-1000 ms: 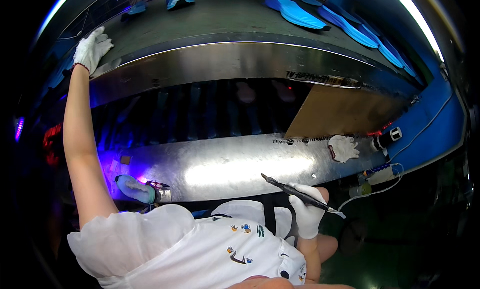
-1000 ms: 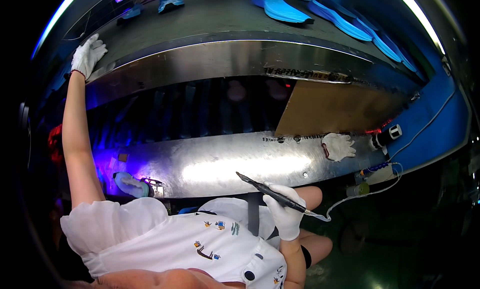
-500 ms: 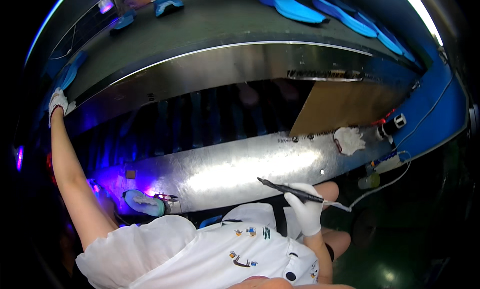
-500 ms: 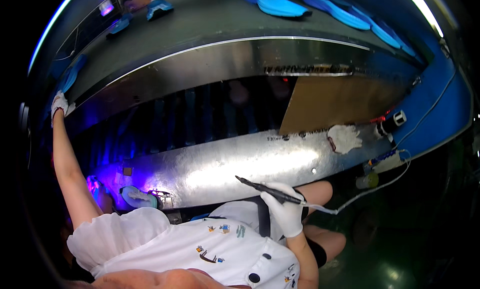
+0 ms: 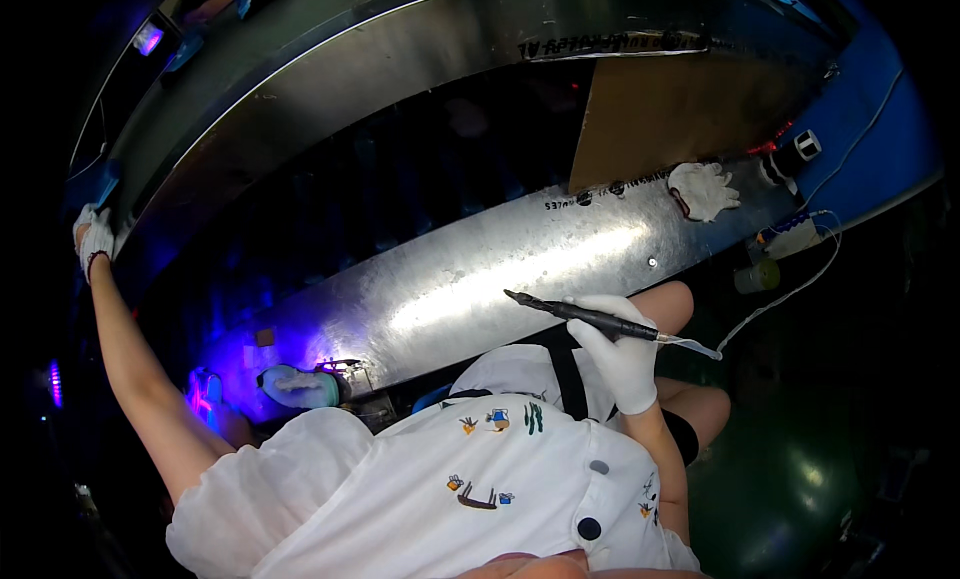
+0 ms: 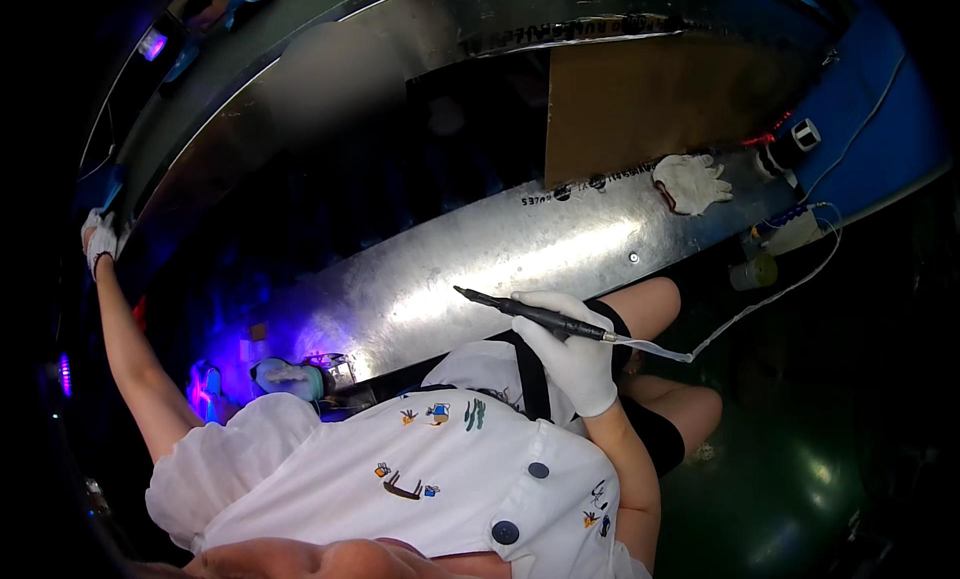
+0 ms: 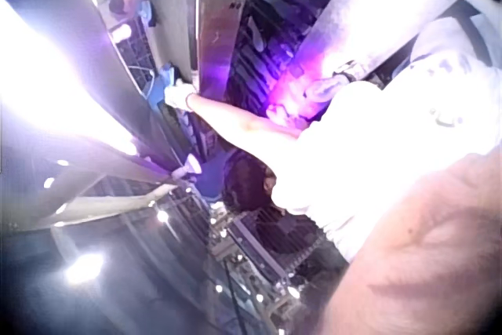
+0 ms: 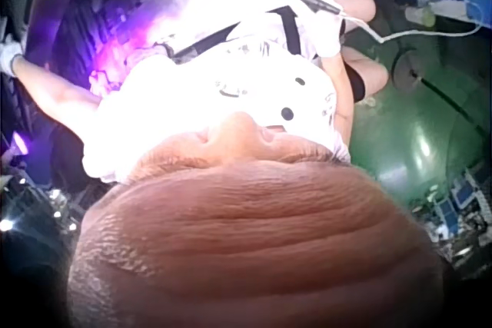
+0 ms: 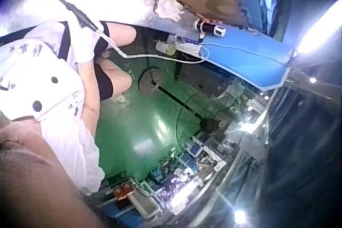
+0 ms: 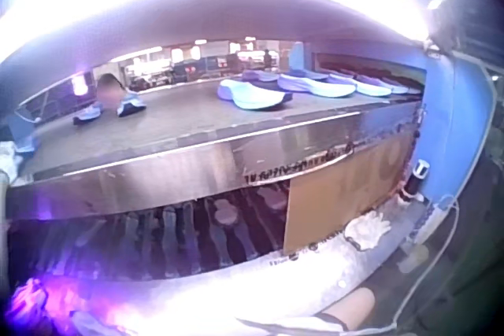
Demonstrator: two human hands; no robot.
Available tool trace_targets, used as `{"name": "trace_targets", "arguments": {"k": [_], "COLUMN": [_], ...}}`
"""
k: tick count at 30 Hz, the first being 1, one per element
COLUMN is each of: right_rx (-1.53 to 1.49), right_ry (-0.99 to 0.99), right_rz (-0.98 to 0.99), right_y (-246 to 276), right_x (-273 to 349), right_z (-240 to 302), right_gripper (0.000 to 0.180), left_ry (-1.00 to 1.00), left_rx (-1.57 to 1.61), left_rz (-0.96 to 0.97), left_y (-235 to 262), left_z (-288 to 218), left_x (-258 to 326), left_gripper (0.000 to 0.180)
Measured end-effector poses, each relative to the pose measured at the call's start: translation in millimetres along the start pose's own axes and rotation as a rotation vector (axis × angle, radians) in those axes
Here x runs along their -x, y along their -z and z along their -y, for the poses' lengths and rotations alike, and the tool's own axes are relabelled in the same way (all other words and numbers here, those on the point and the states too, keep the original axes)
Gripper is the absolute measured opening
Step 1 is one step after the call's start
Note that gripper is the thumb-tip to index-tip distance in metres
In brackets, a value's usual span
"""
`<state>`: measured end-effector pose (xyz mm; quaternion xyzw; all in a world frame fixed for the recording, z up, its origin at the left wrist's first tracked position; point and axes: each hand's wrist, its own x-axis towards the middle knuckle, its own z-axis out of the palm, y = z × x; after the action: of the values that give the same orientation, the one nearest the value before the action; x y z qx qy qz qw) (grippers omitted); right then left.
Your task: The person uses a utility knife to trim excess material from the bottom of blue shoe soles. They pick up a sole from a conveyor belt, scrape the surface with the blade, and place the sole back on the belt. The process is repeated for multiple soles throughout the video.
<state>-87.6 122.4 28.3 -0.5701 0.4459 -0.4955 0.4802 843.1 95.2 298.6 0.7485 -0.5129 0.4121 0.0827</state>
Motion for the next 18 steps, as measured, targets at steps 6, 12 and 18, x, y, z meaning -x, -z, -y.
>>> {"name": "trace_targets", "arguments": {"k": [6, 12, 18], "right_rx": [0.054, 0.02, -0.033], "right_ry": [0.016, -0.052, -0.045], "right_rz": [-0.036, -0.124, -0.151], "right_y": [-5.3, 9.7, 14.1], "right_x": [3.1, 15.8, 22.2], "right_z": [-1.7, -15.4, -18.9], "right_gripper": [0.025, 0.025, 0.025], "left_ry": [0.499, 0.154, -0.243], "left_rx": [1.338, 1.655, 0.928], "left_rz": [-0.108, -0.119, -0.183], "left_y": [137.9, 184.5, 172.1], "left_z": [-326.1, -456.8, -506.5], "left_x": [47.7, 51.2, 8.8], "left_gripper": [0.041, 0.028, 0.021]}}
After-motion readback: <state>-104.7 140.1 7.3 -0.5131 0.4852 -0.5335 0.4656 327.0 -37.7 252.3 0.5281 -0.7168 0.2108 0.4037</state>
